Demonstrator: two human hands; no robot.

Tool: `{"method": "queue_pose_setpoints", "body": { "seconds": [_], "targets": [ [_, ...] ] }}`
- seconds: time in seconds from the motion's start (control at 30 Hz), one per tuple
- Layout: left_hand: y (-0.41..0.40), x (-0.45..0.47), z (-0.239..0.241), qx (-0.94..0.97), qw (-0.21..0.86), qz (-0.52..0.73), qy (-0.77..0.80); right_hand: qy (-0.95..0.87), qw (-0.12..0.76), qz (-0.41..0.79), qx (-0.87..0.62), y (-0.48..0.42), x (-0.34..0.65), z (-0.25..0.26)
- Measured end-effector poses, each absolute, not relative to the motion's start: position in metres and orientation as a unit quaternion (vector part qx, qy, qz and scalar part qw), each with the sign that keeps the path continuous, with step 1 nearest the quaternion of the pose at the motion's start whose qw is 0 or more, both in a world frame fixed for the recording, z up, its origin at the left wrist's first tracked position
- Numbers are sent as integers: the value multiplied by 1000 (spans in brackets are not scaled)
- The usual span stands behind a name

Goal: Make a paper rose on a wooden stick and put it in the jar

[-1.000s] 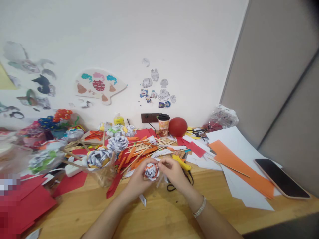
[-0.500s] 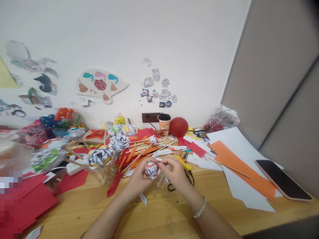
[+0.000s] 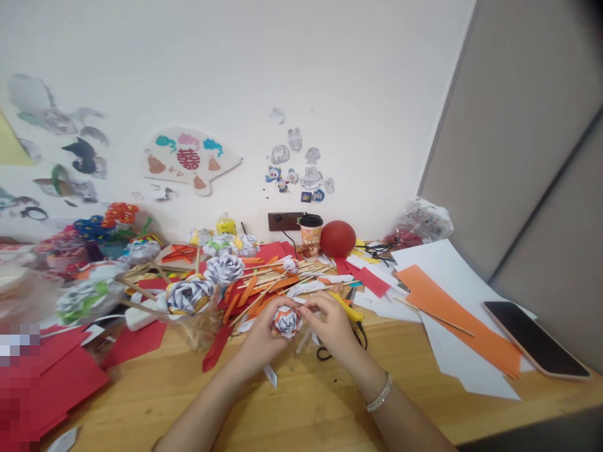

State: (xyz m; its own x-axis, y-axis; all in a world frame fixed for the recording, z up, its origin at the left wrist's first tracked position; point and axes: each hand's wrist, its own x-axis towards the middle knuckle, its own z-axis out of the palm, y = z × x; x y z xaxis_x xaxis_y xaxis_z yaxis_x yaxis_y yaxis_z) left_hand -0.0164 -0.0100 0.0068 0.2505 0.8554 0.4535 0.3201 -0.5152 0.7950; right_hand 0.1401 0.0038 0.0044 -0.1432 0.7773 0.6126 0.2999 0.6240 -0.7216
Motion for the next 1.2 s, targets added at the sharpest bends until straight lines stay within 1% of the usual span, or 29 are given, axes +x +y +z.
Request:
{"method": "queue_pose_setpoints", "body": {
  "seconds": [0.13, 0.27, 0.37, 0.43, 0.53, 0.6, 0.7, 0.77, 0.87, 0.93, 1.0, 1.07, 1.2],
  "targets": [
    [-10, -16, 7, 735, 292, 459, 406, -735, 530, 206, -370, 1, 140, 7],
    [-11, -15, 8, 726, 314, 456, 408, -735, 520, 239, -362, 2, 140, 6],
    [-11, -14, 9, 724, 311, 458, 412, -724, 523, 257, -369, 3, 140, 5],
    [-11, -14, 9, 724, 303, 462, 413, -728, 522, 213, -392, 3, 139, 4],
    [-10, -14, 7, 731, 287, 461, 412, -747, 508, 102, -417, 1, 138, 3],
    [-8, -14, 5, 738, 273, 459, 411, -754, 503, 75, -416, 0, 137, 2],
    [-7, -15, 3, 738, 267, 463, 412, -735, 521, 134, -413, 1, 135, 0],
    [-8, -15, 4, 734, 276, 461, 415, -714, 531, 219, -401, 3, 135, 0],
    [-10, -16, 7, 733, 299, 452, 412, -690, 518, 366, -350, 6, 136, -1],
    [-10, -16, 8, 730, 311, 450, 410, -680, 511, 408, -332, 8, 137, -2],
    [-10, -15, 8, 725, 319, 450, 412, -676, 523, 381, -352, 9, 137, -4],
    [-9, -15, 7, 726, 315, 451, 414, -682, 536, 309, -390, 9, 137, -4],
    [-4, -15, 1, 753, 257, 441, 416, -723, 519, 167, -424, 7, 136, -3]
  ]
}}
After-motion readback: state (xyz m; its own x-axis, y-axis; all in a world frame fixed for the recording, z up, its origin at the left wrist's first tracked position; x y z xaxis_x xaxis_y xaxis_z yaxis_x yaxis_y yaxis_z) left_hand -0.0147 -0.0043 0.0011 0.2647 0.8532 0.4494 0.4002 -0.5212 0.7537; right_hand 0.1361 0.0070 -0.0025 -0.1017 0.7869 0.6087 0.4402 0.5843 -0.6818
